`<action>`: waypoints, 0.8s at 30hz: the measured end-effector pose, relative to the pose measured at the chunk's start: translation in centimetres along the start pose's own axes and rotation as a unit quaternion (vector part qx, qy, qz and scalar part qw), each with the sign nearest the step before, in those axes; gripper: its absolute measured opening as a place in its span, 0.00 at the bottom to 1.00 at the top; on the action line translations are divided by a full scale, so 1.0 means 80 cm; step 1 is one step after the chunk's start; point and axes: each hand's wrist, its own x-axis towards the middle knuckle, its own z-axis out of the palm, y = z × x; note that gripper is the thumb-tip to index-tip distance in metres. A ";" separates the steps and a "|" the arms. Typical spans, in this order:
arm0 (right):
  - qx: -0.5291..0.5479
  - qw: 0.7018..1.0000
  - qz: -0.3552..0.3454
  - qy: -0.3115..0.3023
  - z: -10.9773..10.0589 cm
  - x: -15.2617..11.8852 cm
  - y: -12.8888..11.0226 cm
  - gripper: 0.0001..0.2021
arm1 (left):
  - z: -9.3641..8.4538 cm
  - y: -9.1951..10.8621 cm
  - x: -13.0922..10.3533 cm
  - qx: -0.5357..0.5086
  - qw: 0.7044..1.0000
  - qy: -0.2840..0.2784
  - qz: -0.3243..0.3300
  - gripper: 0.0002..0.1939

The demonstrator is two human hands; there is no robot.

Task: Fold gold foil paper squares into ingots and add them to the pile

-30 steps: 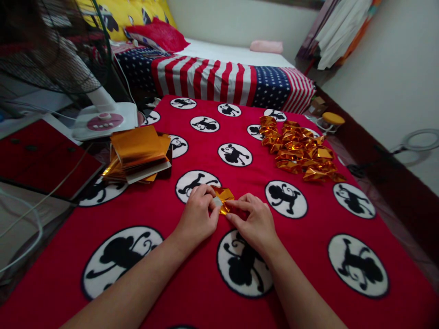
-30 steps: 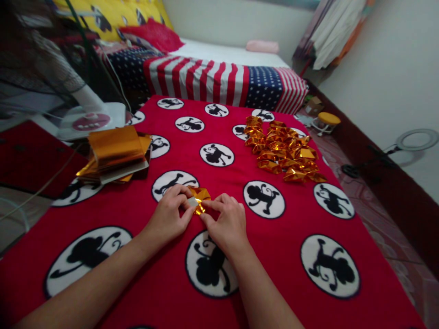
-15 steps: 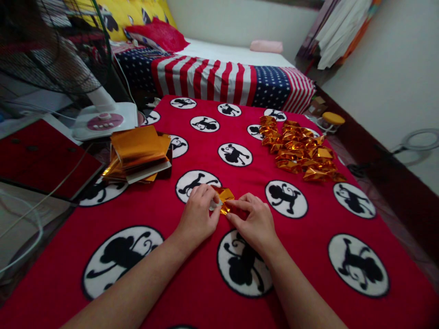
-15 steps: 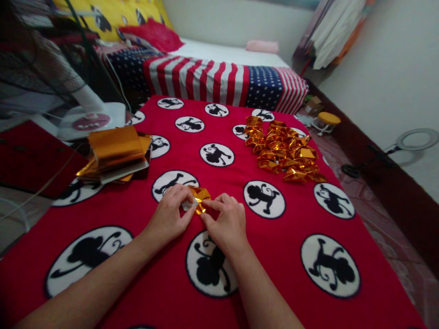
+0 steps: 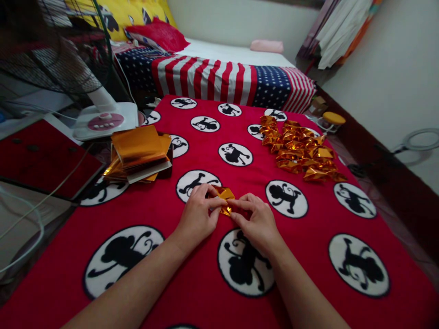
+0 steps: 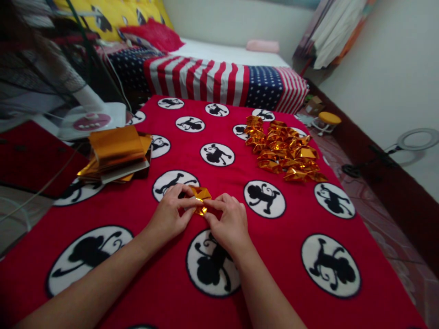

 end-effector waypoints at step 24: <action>-0.017 0.999 -0.012 0.038 0.006 0.002 -0.003 0.08 | -0.001 0.000 0.002 -0.006 1.000 -0.002 -0.003 0.12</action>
